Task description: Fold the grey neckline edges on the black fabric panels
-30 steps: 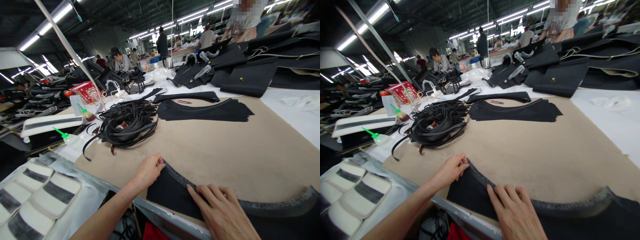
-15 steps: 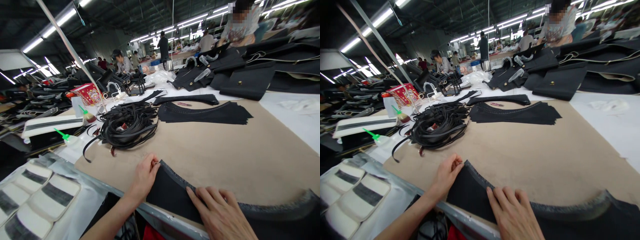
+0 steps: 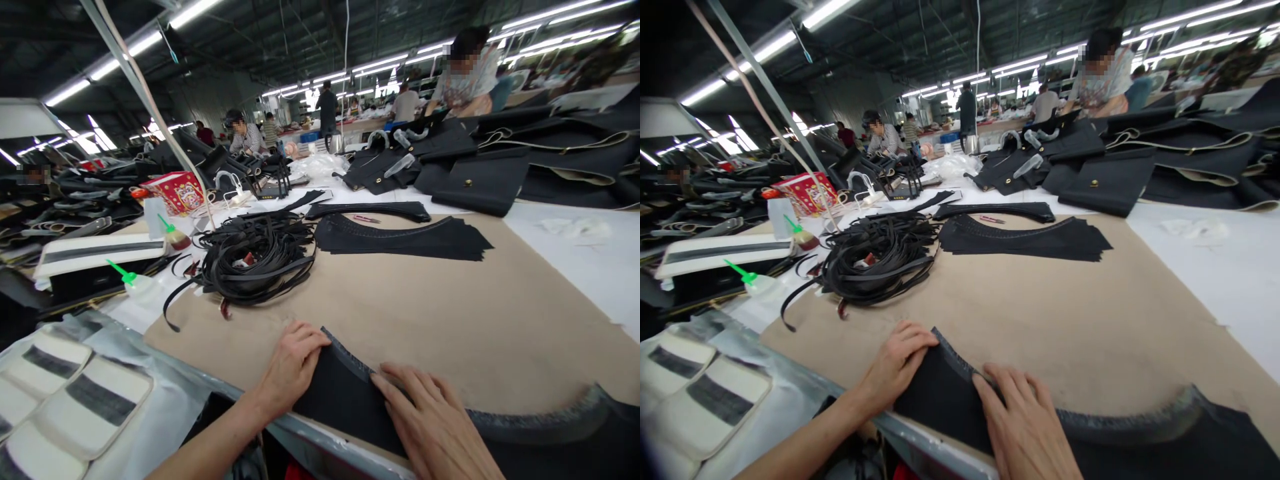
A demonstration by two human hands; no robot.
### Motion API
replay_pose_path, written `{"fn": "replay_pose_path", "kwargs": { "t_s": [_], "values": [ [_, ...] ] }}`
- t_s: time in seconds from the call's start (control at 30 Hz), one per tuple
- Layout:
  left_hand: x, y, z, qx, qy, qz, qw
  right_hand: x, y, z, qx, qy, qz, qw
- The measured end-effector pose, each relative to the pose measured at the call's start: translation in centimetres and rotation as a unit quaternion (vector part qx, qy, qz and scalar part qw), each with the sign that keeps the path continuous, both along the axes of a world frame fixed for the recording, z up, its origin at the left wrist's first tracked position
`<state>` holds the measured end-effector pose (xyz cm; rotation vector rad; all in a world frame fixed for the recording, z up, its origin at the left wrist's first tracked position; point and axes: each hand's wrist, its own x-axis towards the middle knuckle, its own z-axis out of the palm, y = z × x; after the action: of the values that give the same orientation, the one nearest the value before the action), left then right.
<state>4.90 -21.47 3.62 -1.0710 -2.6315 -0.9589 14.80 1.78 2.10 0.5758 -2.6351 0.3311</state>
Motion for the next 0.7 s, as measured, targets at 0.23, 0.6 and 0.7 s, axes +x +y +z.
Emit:
{"fn": "replay_pose_path", "kwargs": {
  "t_s": [0.23,0.6,0.7],
  "values": [
    [-2.9,0.5,2.8,-0.133,-0.118,-0.068,0.982,-2.7,-3.4,1.7,-0.089,-0.190,-0.080,0.974],
    [-5.6,1.9,4.5,-0.225,-0.187,-0.107,0.950,-6.2,-6.8,4.4,-0.070,-0.293,-0.159,0.940],
    [-5.5,2.1,3.7,-0.225,-0.202,-0.068,0.951,-6.7,-6.6,3.6,-0.070,-0.312,-0.159,0.934]
  ]
}}
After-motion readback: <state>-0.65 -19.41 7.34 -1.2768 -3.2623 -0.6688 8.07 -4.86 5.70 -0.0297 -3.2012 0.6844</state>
